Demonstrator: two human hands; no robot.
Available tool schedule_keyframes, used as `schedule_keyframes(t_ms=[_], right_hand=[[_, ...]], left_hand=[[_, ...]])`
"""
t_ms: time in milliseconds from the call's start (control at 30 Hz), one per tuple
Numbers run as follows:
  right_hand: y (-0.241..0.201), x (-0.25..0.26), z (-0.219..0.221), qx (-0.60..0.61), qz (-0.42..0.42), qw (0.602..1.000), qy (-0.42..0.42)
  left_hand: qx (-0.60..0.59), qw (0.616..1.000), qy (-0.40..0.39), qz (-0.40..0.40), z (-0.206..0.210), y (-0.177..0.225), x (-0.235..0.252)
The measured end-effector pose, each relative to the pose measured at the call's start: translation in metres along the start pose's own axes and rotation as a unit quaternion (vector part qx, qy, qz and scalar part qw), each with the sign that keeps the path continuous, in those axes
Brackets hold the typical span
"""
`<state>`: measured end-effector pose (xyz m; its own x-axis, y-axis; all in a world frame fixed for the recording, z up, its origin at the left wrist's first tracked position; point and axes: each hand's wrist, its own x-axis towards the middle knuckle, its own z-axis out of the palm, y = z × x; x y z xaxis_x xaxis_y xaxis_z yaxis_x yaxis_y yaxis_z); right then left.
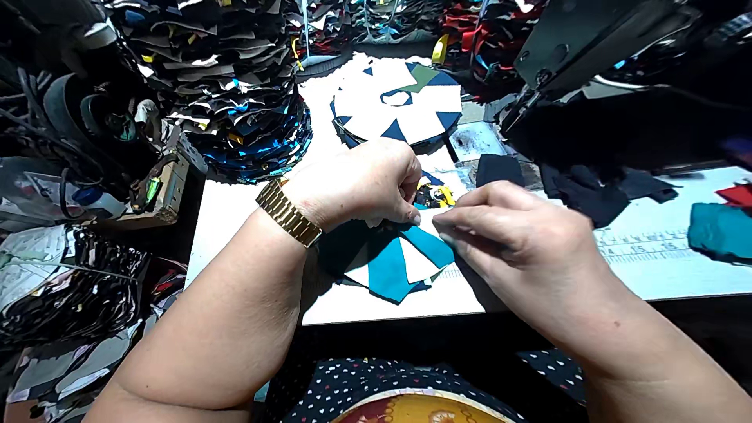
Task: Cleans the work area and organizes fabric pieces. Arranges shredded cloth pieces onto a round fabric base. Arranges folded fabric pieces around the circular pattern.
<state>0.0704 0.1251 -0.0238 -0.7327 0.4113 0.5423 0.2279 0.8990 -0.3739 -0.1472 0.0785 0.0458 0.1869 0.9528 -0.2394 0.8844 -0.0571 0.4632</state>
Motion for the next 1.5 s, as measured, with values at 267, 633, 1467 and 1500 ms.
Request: schedule_keyframes(t_ms=[267, 633, 1467, 1500], right_hand=[[-0.011, -0.004, -0.003, -0.037, -0.005, 0.997, -0.074], [0.008, -0.002, -0.046, 0.026, 0.047, 0.998, 0.017], [0.039, -0.049, -0.068, -0.055, 0.1, 0.993, -0.04], [0.039, -0.047, -0.068, -0.065, 0.119, 0.99, -0.03]], left_hand=[[0.032, 0.999, 0.006, 0.015, -0.001, -0.002, -0.002], [-0.036, 0.997, -0.042, 0.052, -0.006, -0.005, -0.005], [-0.194, 0.972, 0.065, 0.115, 0.002, -0.015, 0.005], [-0.201, 0.97, 0.072, 0.115, 0.002, -0.014, 0.005]])
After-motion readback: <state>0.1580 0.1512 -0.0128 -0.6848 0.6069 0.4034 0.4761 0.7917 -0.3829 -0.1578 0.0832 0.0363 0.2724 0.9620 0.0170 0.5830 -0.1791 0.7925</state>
